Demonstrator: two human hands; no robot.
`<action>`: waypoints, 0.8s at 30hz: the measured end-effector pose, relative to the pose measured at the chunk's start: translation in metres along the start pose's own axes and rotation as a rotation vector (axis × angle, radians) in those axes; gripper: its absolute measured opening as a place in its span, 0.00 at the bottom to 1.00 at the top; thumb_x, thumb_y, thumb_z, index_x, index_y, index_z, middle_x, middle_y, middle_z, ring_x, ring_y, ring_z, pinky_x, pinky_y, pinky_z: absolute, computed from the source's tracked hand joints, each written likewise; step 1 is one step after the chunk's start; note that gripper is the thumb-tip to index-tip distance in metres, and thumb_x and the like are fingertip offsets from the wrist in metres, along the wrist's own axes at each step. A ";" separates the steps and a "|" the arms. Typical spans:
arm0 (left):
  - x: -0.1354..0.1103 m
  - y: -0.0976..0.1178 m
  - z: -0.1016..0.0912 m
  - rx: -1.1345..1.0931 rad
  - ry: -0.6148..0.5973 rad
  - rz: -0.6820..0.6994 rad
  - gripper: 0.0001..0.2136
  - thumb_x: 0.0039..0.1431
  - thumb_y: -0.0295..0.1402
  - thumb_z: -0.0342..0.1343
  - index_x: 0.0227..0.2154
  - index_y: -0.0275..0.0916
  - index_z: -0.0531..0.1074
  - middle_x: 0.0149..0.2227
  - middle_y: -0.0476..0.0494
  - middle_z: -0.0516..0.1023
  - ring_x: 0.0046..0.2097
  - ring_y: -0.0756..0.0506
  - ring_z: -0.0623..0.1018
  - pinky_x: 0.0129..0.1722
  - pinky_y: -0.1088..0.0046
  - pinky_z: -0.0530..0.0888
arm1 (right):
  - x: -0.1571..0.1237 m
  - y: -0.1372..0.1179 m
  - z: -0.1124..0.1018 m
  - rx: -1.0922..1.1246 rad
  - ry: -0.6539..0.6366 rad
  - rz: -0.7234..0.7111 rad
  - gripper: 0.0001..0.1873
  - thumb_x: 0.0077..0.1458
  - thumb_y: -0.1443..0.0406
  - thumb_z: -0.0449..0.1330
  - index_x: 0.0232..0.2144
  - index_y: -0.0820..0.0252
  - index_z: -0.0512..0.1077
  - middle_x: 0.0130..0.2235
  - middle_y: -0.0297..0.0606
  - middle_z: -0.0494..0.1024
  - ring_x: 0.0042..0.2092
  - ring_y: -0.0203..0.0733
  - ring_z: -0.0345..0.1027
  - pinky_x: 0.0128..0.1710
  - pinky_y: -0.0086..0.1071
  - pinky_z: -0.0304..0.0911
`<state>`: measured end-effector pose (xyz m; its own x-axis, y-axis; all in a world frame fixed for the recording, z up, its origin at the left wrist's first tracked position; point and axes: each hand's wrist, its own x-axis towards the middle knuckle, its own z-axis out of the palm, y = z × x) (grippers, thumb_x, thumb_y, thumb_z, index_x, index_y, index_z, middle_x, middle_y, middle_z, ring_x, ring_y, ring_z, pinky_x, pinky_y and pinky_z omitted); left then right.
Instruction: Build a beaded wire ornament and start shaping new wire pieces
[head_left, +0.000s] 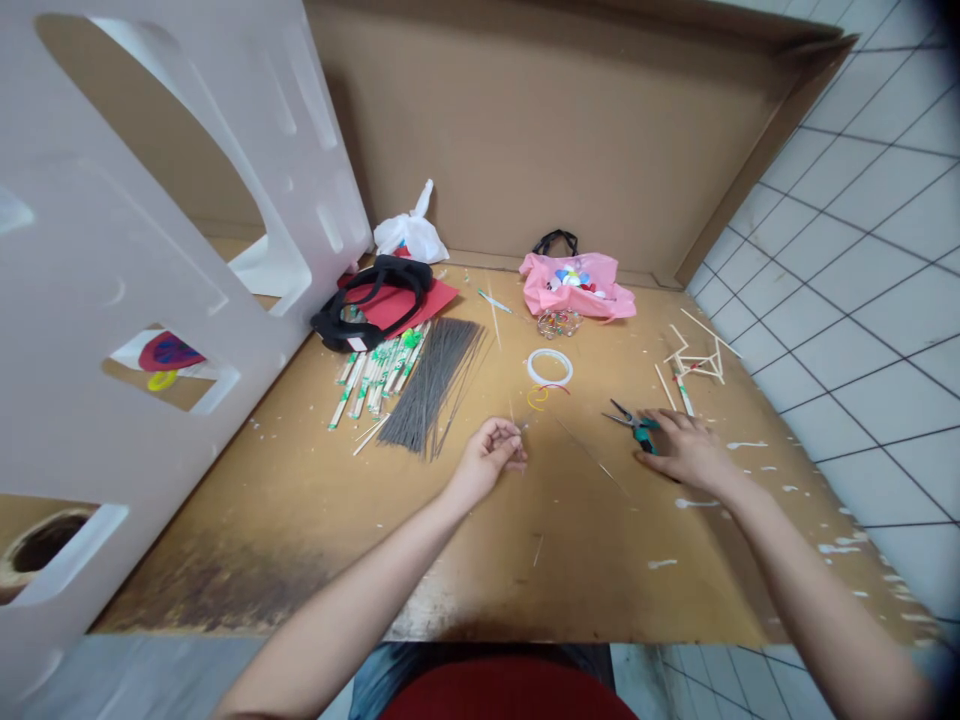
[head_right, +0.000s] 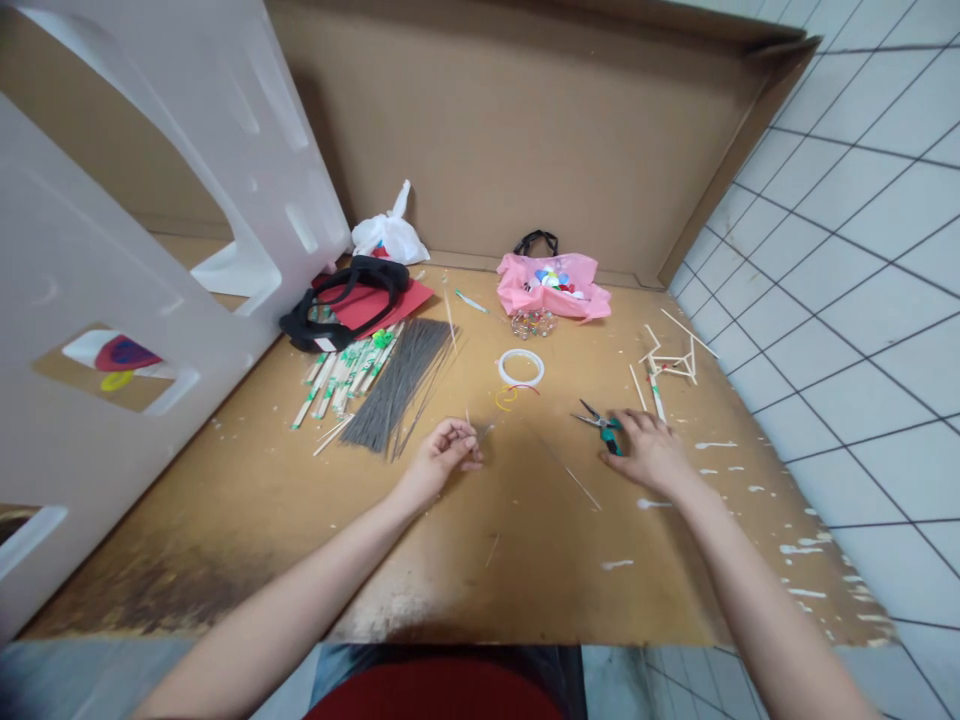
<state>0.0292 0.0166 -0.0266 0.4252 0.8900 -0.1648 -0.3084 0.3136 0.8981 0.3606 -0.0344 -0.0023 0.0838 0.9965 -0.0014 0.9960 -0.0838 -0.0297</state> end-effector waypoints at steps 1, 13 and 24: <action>0.000 0.000 0.000 -0.020 -0.011 -0.015 0.17 0.43 0.40 0.62 0.30 0.37 0.63 0.26 0.53 0.68 0.28 0.52 0.73 0.29 0.75 0.73 | 0.000 0.016 0.003 -0.053 -0.058 0.019 0.40 0.41 0.50 0.60 0.56 0.57 0.60 0.57 0.50 0.63 0.57 0.61 0.55 0.51 0.50 0.54; 0.003 -0.008 -0.005 0.214 -0.027 0.153 0.11 0.49 0.37 0.57 0.28 0.38 0.62 0.28 0.51 0.67 0.31 0.51 0.72 0.34 0.73 0.70 | 0.002 0.000 -0.001 -0.311 -0.145 0.020 0.25 0.46 0.63 0.53 0.50 0.59 0.65 0.42 0.50 0.73 0.41 0.54 0.69 0.35 0.39 0.59; 0.009 -0.018 -0.009 0.360 -0.138 0.206 0.07 0.51 0.34 0.55 0.27 0.37 0.63 0.28 0.50 0.67 0.31 0.51 0.71 0.32 0.75 0.68 | -0.003 -0.033 -0.040 0.372 -0.240 -0.012 0.26 0.46 0.62 0.52 0.51 0.58 0.62 0.40 0.40 0.76 0.37 0.44 0.69 0.37 0.34 0.62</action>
<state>0.0310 0.0217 -0.0479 0.5029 0.8617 0.0669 -0.0930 -0.0230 0.9954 0.3289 -0.0351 0.0384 0.0190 0.9732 -0.2294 0.9149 -0.1094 -0.3886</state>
